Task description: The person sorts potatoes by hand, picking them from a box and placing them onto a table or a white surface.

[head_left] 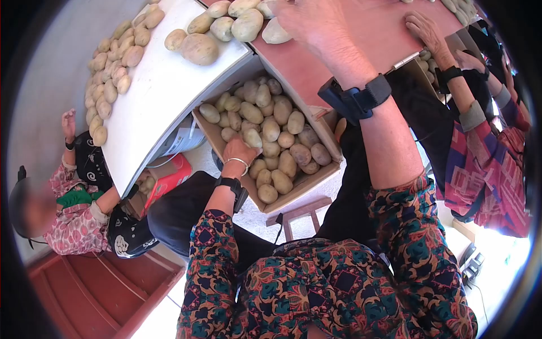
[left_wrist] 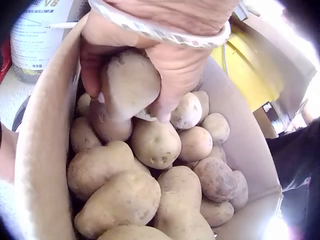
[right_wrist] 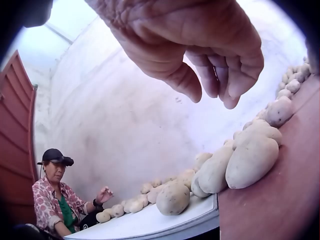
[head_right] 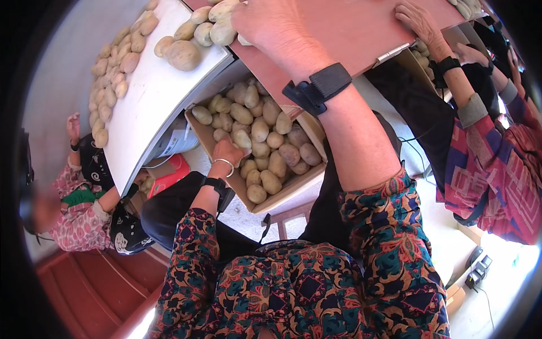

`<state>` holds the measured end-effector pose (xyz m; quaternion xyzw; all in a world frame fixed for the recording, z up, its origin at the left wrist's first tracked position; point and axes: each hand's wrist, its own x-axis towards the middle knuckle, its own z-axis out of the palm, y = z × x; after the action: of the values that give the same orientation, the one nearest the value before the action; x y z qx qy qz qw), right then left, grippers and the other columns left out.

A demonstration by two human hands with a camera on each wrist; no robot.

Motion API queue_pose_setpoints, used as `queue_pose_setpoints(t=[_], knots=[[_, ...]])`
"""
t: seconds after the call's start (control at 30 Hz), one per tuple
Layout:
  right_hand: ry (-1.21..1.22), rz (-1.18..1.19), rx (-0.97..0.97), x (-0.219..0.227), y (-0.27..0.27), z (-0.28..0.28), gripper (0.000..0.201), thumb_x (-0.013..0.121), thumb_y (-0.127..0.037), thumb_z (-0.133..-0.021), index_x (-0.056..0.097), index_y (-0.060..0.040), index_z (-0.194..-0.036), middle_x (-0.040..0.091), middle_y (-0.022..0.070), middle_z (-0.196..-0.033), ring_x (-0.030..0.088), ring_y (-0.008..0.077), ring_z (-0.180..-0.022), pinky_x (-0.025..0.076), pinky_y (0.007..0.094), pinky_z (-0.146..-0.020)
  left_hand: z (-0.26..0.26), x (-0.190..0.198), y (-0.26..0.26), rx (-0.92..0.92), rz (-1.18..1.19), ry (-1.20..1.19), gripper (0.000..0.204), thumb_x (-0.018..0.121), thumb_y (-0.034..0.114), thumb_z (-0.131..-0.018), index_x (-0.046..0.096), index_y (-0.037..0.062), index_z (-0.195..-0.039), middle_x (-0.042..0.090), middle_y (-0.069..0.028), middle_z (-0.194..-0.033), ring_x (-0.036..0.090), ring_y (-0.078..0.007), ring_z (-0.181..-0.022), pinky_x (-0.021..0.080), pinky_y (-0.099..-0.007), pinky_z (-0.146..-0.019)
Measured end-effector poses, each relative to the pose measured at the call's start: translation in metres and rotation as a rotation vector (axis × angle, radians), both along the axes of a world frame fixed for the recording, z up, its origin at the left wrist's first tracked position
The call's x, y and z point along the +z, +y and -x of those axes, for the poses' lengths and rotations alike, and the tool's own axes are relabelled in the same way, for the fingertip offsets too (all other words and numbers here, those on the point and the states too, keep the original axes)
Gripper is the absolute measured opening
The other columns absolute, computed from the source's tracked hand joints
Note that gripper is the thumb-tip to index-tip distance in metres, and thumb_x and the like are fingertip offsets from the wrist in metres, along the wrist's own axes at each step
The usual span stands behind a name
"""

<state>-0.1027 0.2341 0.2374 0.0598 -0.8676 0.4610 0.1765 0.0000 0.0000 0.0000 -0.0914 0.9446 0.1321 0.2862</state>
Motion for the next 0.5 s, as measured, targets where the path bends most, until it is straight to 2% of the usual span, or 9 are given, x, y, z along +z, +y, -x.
queue_pose_setpoints(t=[0.07,0.1,0.17,0.2,0.27,0.37,0.43,0.47,0.5], knots=[[0.005,-0.008,0.017,0.003,-0.003,-0.001,0.012,0.057,-0.006,-0.079,0.064,-0.0003,-0.088,0.064,0.0248,-0.082,0.063,0.0427,-0.083,0.05,0.0451,-0.072,-0.004,0.006,-0.003,0.12,-0.06,0.112,0.074,0.082,0.047,-0.065,0.059,-0.0038,-0.115,0.064,-0.026,-0.113,0.062,-0.0378,-0.108,0.049,-0.0441,-0.093],[0.032,-0.032,0.015,0.003,0.005,-0.001,0.012,0.057,-0.006,-0.079,0.064,-0.0003,-0.088,0.064,0.0248,-0.082,0.063,0.0427,-0.083,0.05,0.0451,-0.072,-0.006,-0.001,0.012,0.118,-0.085,0.138,0.074,0.082,0.047,-0.065,0.059,-0.0038,-0.115,0.064,-0.026,-0.113,0.062,-0.0378,-0.108,0.049,-0.0441,-0.093],[0.046,-0.138,0.032,-0.013,0.005,0.004,0.037,0.061,-0.015,-0.078,0.062,0.0032,-0.111,0.066,0.0261,-0.097,0.065,0.0401,-0.089,0.052,0.0435,-0.079,-0.01,-0.009,0.017,0.178,-0.125,0.229,0.071,0.081,0.045,-0.067,0.06,-0.002,-0.115,0.065,-0.0258,-0.111,0.062,-0.0386,-0.107,0.049,-0.0441,-0.092],[0.121,-0.095,-0.029,-0.019,-0.001,0.009,0.022,0.065,-0.018,-0.082,0.069,-0.002,-0.095,0.067,0.021,-0.087,0.066,0.0344,-0.08,0.051,0.0401,-0.074,-0.002,-0.009,0.016,0.175,-0.118,0.238,0.07,0.081,0.043,-0.067,0.059,-0.0009,-0.118,0.065,-0.0256,-0.11,0.062,-0.0388,-0.107,0.049,-0.0438,-0.093],[0.166,-0.077,-0.07,-0.023,-0.006,0.009,0.022,0.064,-0.017,-0.082,0.068,-0.0011,-0.096,0.067,0.021,-0.089,0.066,0.0343,-0.081,0.051,0.0399,-0.075,0.004,-0.001,0.025,0.159,-0.122,0.267,0.069,0.08,0.04,-0.068,0.059,0.0002,-0.121,0.065,-0.0254,-0.11,0.062,-0.039,-0.107,0.049,-0.0436,-0.093],[0.156,-0.068,-0.093,-0.019,-0.007,0.009,0.021,0.063,-0.014,-0.083,0.067,0.0,-0.099,0.066,0.0211,-0.094,0.066,0.034,-0.083,0.051,0.0397,-0.076,0.013,0.012,0.033,0.229,-0.08,0.257,0.059,0.077,0.032,-0.068,0.063,0.0016,-0.117,0.066,-0.0247,-0.109,0.062,-0.039,-0.105,0.049,-0.0424,-0.092],[0.119,-0.07,-0.086,-0.017,-0.004,0.009,0.022,0.063,-0.013,-0.083,0.067,0.0002,-0.1,0.066,0.0211,-0.096,0.066,0.0339,-0.084,0.051,0.0396,-0.076,0.015,0.011,0.034,0.255,-0.065,0.124,0.051,0.077,0.026,-0.065,0.068,0.0006,-0.108,0.067,-0.0249,-0.106,0.064,-0.0379,-0.103,0.051,-0.0401,-0.09],[0.104,-0.036,-0.086,-0.016,-0.004,0.008,0.022,0.06,-0.011,-0.082,0.065,0.0025,-0.099,0.065,0.0232,-0.096,0.064,0.0372,-0.088,0.051,0.0434,-0.078,0.013,0.008,0.03,0.256,-0.064,0.123,0.051,0.077,0.026,-0.065,0.068,0.0006,-0.108,0.067,-0.0249,-0.106,0.064,-0.0379,-0.103,0.051,-0.0401,-0.09],[0.089,-0.002,-0.085,-0.016,-0.005,0.007,0.023,0.058,-0.008,-0.08,0.064,0.0047,-0.098,0.063,0.0253,-0.096,0.062,0.0405,-0.093,0.05,0.0472,-0.079,0.01,0.003,0.021,0.305,-0.183,0.134,0.05,0.079,0.025,-0.063,0.069,-0.0007,-0.104,0.068,-0.024,-0.102,0.065,-0.0356,-0.099,0.051,-0.0381,-0.088]])
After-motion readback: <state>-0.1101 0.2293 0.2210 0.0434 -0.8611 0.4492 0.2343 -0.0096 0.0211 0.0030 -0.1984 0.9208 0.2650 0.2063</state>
